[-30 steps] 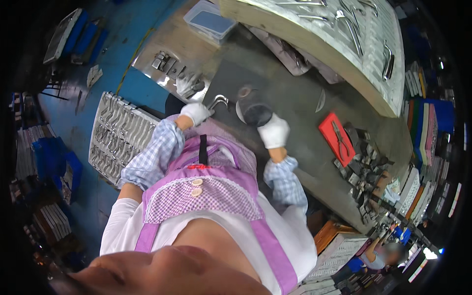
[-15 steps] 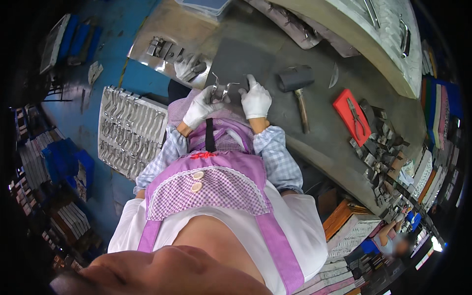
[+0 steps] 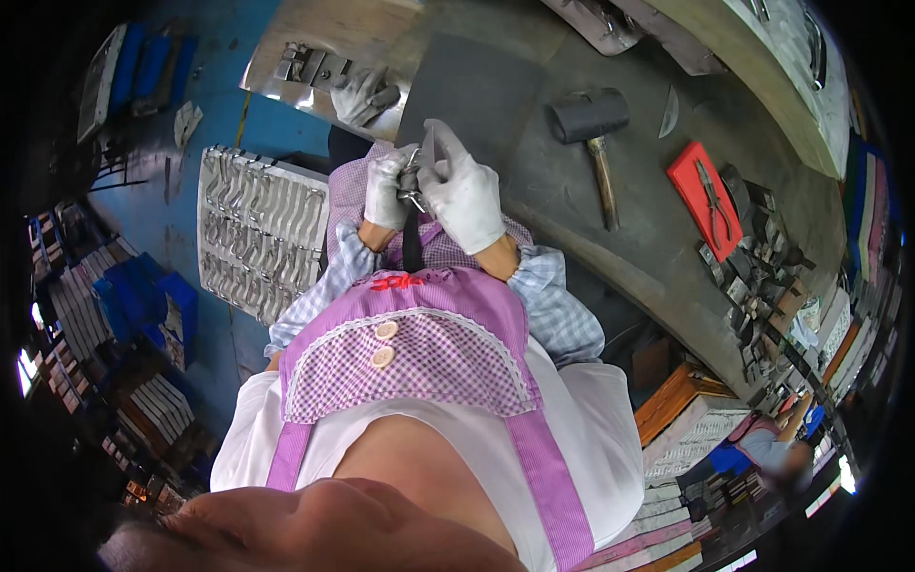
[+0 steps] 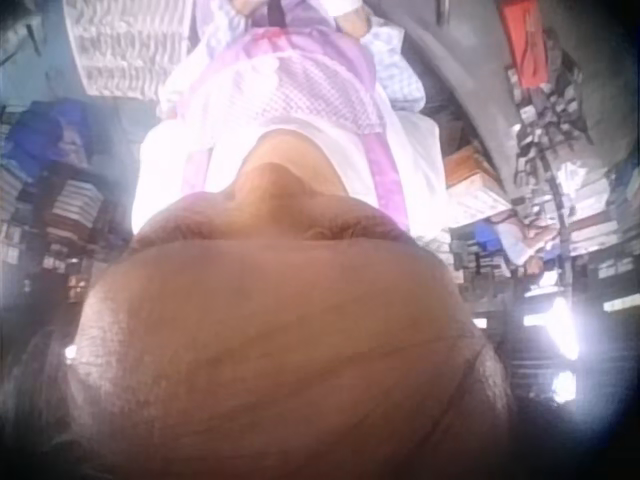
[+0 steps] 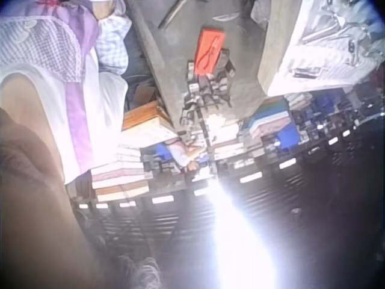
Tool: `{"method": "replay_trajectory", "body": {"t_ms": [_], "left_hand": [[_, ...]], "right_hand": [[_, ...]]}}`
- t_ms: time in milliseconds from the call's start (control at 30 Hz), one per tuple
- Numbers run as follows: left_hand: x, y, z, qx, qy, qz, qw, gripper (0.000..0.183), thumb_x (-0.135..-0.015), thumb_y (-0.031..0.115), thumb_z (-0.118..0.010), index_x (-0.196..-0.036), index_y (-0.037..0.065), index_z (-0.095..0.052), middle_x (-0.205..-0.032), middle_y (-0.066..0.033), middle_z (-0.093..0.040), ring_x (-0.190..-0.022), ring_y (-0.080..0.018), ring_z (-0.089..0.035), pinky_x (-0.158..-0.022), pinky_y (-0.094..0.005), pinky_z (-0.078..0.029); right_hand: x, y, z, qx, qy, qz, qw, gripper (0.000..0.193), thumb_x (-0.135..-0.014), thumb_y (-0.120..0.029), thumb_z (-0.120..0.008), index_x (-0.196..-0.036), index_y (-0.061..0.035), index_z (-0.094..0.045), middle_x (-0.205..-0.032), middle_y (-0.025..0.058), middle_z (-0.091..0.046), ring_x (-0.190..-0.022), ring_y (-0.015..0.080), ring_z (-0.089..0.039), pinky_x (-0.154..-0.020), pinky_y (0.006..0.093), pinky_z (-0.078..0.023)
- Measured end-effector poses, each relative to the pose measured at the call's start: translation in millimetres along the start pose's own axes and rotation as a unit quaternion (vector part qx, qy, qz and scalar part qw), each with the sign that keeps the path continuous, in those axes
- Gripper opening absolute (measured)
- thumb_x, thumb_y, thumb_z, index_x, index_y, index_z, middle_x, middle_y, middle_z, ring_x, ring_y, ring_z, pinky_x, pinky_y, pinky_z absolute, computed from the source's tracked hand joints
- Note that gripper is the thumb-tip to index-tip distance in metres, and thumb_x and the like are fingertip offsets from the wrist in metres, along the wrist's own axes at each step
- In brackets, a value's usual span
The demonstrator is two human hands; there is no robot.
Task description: Hammering and assembling small metal brackets/components at a workstation.
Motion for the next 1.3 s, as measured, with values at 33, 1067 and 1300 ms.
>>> {"method": "replay_trajectory", "body": {"t_ms": [33,1067,1300], "left_hand": [[1,2,-1,0.0,0.001,0.001,1.0,0.024,-0.093,0.013,-0.053,-0.098,-0.003,-0.069,-0.061,-0.0009,-0.05,-0.052,-0.0068,-0.044,-0.048,-0.0251,-0.035],[-47,10,-4,-0.393,-0.242,0.18,0.869,0.041,-0.095,0.037,-0.055,-0.108,0.0,-0.067,-0.082,-0.016,-0.071,-0.076,-0.0291,-0.07,-0.074,-0.038,-0.055],[-80,-48,-20,-0.593,-0.3,0.109,0.739,0.042,-0.095,0.043,-0.052,-0.094,0.008,-0.075,-0.091,-0.0158,-0.073,-0.086,-0.0321,-0.071,-0.077,-0.041,-0.055]], "right_hand": [[0,2,-5,0.001,-0.026,-0.007,1.0,0.051,-0.084,-0.012,-0.061,-0.135,-0.0123,-0.053,-0.065,0.0126,-0.065,-0.06,0.0278,-0.068,-0.059,0.0381,-0.054],[-27,152,193,0.374,0.29,-0.046,0.88,0.049,-0.08,-0.032,-0.075,-0.122,-0.0093,-0.063,-0.094,0.0148,-0.066,-0.086,0.0332,-0.064,-0.079,0.0428,-0.051],[-5,4,100,-0.15,0.072,-0.066,0.984,0.027,-0.088,-0.03,-0.072,-0.097,-0.0052,-0.066,-0.06,-0.0037,-0.051,-0.047,0.0079,-0.047,-0.043,0.0251,-0.034]]}}
Point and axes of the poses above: each hand's wrist, its own x-axis away from the middle knuckle, its own z-axis out of the back of the hand, y = z × x, the point moved 10 cm from there along -x, towards the middle knuckle
